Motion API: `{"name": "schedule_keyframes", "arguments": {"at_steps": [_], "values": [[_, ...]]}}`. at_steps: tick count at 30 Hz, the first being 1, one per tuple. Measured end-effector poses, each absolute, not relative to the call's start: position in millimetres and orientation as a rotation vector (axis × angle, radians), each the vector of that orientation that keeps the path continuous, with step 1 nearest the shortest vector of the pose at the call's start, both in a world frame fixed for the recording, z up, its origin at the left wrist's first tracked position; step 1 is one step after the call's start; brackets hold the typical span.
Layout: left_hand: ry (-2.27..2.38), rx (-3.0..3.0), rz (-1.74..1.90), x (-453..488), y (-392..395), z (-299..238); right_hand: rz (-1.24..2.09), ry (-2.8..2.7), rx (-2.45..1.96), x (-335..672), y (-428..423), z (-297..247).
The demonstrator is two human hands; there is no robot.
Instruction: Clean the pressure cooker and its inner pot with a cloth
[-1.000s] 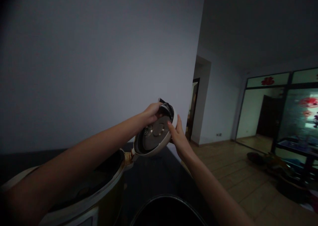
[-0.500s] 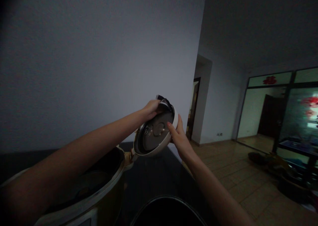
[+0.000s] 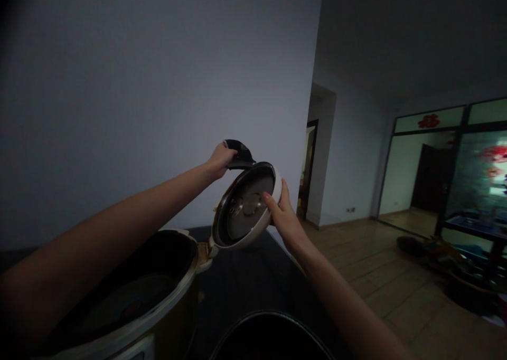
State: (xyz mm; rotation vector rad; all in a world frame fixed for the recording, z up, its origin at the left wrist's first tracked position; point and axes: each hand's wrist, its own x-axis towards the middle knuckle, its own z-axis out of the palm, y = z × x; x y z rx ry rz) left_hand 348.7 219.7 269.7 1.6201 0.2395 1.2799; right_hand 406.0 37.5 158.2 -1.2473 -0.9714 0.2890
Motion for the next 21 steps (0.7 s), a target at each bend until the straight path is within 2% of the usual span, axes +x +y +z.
{"name": "schedule_keyframes", "arguments": {"at_steps": [2, 4, 7, 9, 13, 21], "values": [[0.232, 1.709, 1.408, 344, 229, 264, 0.277, -0.973, -1.249, 405, 38, 159], [0.129, 2.052, 1.463, 343, 234, 251, 0.265, -0.984, -1.250, 404, 37, 160], [-0.145, 2.782, 1.287, 349, 239, 225, 0.255, -1.014, -1.248, 402, 36, 162], [-0.241, 3.027, 1.216, 355, 242, 212, 0.249, -1.019, -1.254, 401, 35, 162], [-0.252, 3.181, 1.339, 364, 249, 202, 0.250, -1.010, -1.267, 401, 35, 162], [-0.251, 3.346, 1.316, 369, 275, 195, 0.233, -1.012, -1.261, 404, 36, 160]]}}
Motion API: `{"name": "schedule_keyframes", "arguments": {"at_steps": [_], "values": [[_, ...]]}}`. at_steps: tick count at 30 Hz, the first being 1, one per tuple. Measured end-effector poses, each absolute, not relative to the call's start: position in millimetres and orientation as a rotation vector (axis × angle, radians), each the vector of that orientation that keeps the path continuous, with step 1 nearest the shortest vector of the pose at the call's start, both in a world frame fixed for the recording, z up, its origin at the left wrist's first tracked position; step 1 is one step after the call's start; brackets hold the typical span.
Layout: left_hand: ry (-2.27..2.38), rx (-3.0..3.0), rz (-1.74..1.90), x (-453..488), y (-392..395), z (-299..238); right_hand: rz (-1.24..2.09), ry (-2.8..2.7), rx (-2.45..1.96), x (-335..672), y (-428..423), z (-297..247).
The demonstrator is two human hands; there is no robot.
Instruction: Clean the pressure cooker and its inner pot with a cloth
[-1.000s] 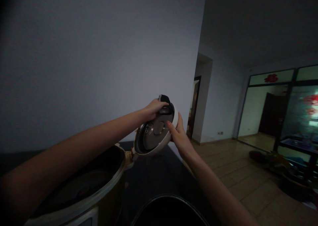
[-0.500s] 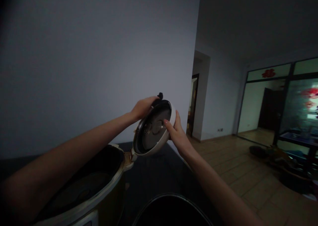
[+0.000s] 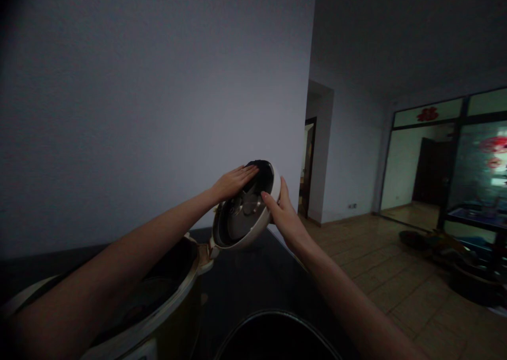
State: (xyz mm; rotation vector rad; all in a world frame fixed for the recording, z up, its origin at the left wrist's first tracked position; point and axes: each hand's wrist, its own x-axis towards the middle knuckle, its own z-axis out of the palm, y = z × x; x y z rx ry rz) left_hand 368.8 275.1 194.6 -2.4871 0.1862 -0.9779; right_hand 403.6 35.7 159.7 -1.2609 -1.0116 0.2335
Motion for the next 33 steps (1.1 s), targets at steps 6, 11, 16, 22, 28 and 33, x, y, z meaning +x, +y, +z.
{"name": "schedule_keyframes", "arguments": {"at_steps": [6, 11, 16, 22, 28, 33], "values": [[0.080, -2.528, -0.822, 356, 311, 178, 0.277, -0.978, -1.234, 404, 35, 159], [0.057, -2.543, -0.704, 332, 319, 160, 0.270, -0.970, -1.250, 402, 35, 162], [0.043, -2.572, -0.610, 314, 312, 154, 0.245, -0.995, -1.256, 400, 34, 163], [0.086, -2.575, -0.585, 311, 321, 149, 0.233, -1.011, -1.265, 397, 33, 165], [-0.003, -2.513, -0.559, 330, 328, 158, 0.257, -1.020, -1.266, 399, 36, 165], [0.030, -2.475, -0.559, 348, 314, 186, 0.245, -1.017, -1.249, 400, 36, 162]]}}
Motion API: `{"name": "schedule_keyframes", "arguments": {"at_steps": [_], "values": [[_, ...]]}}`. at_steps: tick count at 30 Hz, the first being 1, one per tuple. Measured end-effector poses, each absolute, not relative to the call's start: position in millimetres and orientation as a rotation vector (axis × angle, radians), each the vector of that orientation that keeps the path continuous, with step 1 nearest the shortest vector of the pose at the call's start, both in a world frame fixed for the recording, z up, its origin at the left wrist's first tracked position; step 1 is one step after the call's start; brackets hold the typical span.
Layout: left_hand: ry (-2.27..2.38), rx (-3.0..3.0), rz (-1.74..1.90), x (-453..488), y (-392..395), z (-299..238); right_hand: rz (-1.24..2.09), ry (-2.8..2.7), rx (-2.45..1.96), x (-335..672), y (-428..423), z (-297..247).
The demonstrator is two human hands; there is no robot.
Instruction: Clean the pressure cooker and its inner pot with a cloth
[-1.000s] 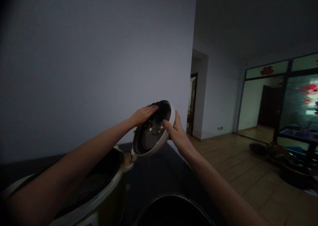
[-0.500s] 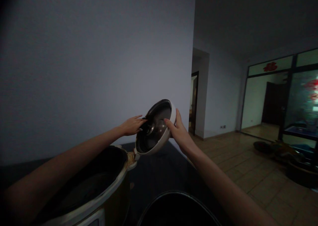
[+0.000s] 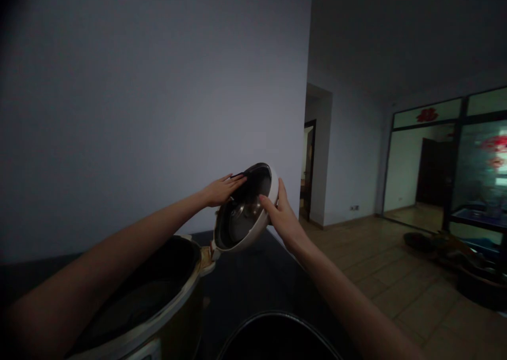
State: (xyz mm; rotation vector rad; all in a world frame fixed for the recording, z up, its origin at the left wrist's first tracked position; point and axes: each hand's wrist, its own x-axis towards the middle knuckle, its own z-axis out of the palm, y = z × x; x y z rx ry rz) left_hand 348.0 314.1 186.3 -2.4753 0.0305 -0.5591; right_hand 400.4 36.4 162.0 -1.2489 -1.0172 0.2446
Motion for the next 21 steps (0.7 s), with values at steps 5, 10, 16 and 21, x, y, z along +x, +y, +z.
{"name": "schedule_keyframes", "arguments": {"at_steps": [5, 10, 16, 21], "values": [[0.142, -2.429, -0.506, 347, 303, 211, 0.241, -1.003, -1.243, 399, 35, 162], [0.279, -2.408, -0.579, 349, 293, 220, 0.202, -1.029, -1.281, 399, 36, 162], [0.318, -2.443, -0.674, 364, 289, 213, 0.189, -1.012, -1.289, 402, 37, 161], [0.297, -2.425, -0.831, 364, 309, 184, 0.223, -1.024, -1.266, 401, 36, 161]]}}
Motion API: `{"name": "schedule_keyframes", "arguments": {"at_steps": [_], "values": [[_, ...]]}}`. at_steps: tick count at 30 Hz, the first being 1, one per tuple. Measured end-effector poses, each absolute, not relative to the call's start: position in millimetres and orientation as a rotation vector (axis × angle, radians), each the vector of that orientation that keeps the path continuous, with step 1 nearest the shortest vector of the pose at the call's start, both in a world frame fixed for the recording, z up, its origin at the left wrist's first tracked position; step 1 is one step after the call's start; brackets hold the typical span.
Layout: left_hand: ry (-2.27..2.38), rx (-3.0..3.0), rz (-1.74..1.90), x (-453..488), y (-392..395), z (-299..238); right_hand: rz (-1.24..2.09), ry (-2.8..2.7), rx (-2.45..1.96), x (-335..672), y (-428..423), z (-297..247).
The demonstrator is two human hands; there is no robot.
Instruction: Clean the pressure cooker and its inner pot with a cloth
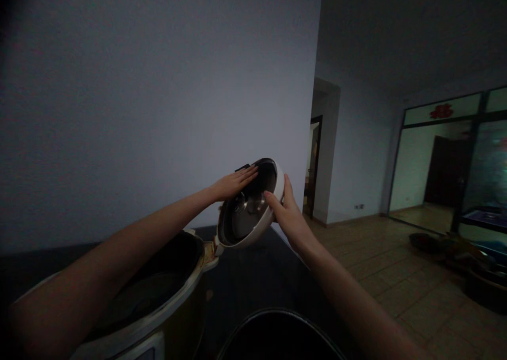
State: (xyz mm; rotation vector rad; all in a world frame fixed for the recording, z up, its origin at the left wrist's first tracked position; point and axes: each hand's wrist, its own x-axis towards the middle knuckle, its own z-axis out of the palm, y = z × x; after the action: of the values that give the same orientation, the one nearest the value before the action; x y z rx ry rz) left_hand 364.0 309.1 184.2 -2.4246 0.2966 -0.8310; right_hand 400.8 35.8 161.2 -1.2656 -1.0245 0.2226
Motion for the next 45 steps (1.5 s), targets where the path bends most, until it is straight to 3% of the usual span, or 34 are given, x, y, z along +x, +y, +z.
{"name": "schedule_keyframes", "arguments": {"at_steps": [12, 32, 45], "values": [[0.115, -2.313, -0.915, 332, 345, 145, 0.177, -1.051, -1.280, 402, 35, 160], [0.064, -2.796, -0.280, 262, 286, 136, 0.203, -0.966, -1.250, 403, 39, 160], [-0.263, -3.345, -0.486, 230, 230, 131, 0.206, -0.948, -1.288, 399, 36, 163]]}}
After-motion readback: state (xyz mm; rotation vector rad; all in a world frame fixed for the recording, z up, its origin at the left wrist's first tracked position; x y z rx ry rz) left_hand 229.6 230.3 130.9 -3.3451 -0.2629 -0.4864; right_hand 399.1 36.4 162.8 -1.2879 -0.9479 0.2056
